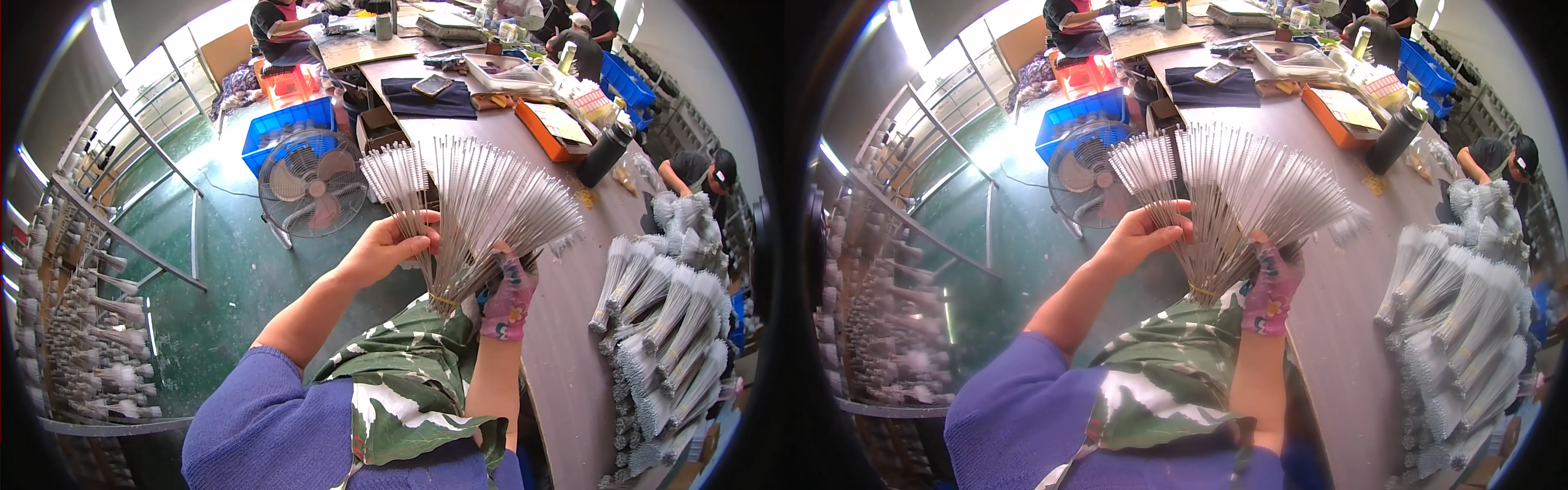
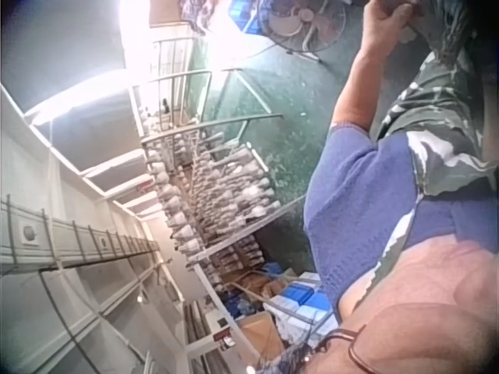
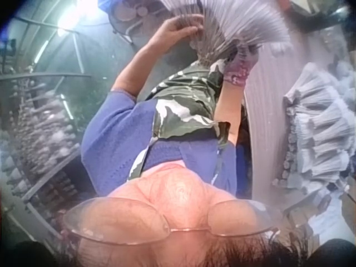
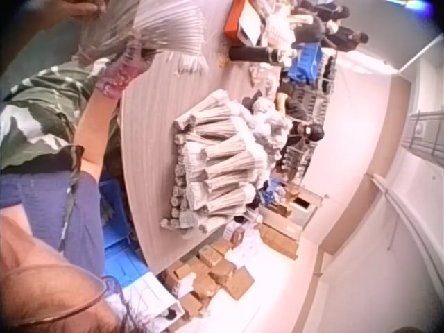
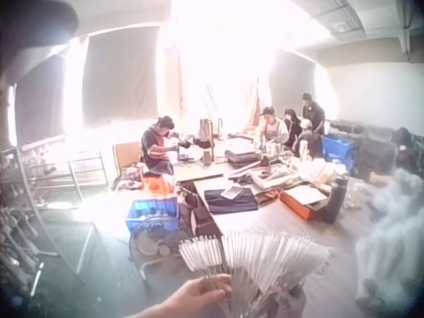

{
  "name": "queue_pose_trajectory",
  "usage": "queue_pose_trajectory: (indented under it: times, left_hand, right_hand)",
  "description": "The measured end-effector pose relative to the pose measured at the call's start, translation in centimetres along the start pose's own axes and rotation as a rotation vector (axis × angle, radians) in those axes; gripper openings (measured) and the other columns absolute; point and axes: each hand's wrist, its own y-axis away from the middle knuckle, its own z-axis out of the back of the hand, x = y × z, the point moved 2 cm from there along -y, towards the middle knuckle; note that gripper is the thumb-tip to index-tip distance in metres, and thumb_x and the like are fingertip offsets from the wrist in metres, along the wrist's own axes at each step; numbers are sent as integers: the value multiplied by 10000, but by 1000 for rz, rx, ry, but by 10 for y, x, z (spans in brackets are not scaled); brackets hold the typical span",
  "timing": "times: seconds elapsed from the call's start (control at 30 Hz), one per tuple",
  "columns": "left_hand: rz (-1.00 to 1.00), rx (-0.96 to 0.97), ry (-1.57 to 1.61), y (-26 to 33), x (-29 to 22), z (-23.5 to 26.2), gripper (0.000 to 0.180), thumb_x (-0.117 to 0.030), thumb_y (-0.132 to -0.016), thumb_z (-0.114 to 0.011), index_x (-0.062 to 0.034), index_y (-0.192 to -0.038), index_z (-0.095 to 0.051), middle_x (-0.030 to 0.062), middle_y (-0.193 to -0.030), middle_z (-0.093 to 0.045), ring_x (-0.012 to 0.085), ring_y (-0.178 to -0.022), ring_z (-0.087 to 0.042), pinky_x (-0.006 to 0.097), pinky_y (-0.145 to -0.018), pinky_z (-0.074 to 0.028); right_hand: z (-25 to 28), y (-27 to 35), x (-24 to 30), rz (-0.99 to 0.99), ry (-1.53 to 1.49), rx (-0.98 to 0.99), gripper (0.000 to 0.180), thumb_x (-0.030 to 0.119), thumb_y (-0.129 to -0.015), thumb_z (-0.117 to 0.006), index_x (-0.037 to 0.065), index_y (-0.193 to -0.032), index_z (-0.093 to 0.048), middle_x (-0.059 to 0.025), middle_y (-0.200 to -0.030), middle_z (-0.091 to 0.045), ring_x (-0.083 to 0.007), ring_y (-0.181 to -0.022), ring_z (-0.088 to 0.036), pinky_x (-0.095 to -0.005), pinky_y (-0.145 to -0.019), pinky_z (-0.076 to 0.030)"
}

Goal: The person assembles and bundles white bristle brush heads by hand, using pliers and a cutting tool to secure them with rubber bands.

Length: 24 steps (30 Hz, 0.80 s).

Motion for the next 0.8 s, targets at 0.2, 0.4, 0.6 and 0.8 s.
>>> queue_pose_trajectory:
  times: [0.2,0.4,0.6,0.8]
  left_hand:
    - [45,65,0,-3,-5,-1,439,30,-843,-467,-29,-1278,-441,37,-1039,-594,150,-968,-577,284,-844,-436]
    - [53,86,47,-6,-4,-2,488,50,-798,-436,-19,-1281,-435,51,-1045,-590,164,-973,-576,303,-865,-435]
    - [83,114,82,-10,0,-5,509,46,-796,-427,-27,-1299,-420,55,-1055,-590,176,-987,-578,309,-879,-434]
    - [112,198,76,-21,9,-9,548,41,-789,-413,-75,-1325,-417,40,-1085,-557,141,-1013,-546,300,-891,-428]
  right_hand:
    - [2,-1,3,1,-2,-9,524,2,-693,-725,-50,-1160,-492,-83,-1038,-568,-169,-885,-571,-251,-742,-474]
    - [2,0,2,-10,-9,-43,525,0,-690,-725,-45,-1159,-493,-77,-1035,-569,-165,-884,-571,-252,-751,-481]
    - [8,-2,-1,86,34,-68,320,53,-702,-704,24,-987,-562,-37,-779,-575,-136,-614,-555,-246,-532,-481]
    - [18,-2,7,87,29,-97,319,41,-709,-691,29,-998,-556,-36,-789,-576,-137,-625,-556,-250,-543,-481]
